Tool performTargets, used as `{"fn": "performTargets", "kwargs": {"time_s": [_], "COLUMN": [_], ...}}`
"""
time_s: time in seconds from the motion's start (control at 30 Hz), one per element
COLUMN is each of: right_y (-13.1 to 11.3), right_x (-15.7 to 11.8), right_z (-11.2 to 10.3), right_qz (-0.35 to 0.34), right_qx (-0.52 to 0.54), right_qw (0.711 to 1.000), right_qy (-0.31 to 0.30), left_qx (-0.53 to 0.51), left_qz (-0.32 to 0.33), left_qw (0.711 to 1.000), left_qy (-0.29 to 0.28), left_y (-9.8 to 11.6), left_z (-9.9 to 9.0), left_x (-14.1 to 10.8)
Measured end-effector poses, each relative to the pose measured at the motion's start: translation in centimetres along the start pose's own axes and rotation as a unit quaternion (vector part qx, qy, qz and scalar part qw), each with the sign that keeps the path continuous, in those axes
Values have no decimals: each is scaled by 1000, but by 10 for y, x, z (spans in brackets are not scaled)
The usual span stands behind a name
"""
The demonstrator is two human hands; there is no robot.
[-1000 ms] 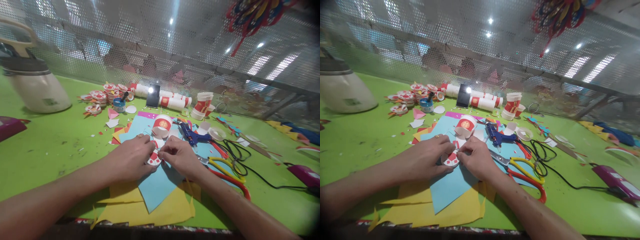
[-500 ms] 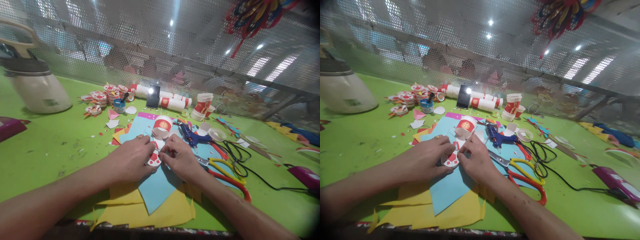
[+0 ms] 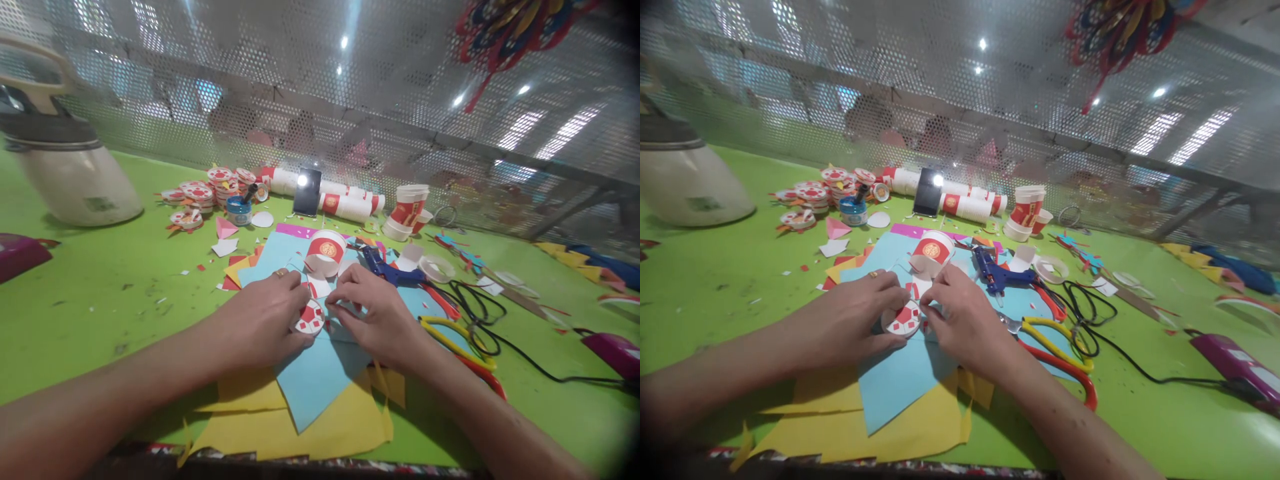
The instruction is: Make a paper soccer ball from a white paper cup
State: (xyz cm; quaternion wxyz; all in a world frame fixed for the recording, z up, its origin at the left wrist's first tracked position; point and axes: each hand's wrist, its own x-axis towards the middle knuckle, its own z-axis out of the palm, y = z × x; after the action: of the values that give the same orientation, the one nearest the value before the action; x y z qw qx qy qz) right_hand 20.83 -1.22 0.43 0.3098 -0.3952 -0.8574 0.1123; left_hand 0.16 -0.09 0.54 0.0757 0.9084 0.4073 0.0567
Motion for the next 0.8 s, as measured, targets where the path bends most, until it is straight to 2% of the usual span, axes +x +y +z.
{"fn": "performTargets", "kwargs": {"time_s": [0.13,0.27,0.57,0.8], "right_y": [-4,-8,-10,-9], "right_x": [0,0,2,3], "right_z": [-6,-6,-4,0], "right_qz": [-48,-67,-44,-57], "right_qx": [-72,-133,-152,-199], "right_qw": [993,983,979,970], "right_qy": [-75,-110,-127,-128], "left_qx": [-1,-2,15,39], "left_qz": [6,11,26,25], "left_qw": [1000,1000,999,999], "left_qy": [5,13,29,21], "left_y": [0,1,1,5], "left_z": [1,0,2,-1], "left_x": [0,-1,-3,-3]}}
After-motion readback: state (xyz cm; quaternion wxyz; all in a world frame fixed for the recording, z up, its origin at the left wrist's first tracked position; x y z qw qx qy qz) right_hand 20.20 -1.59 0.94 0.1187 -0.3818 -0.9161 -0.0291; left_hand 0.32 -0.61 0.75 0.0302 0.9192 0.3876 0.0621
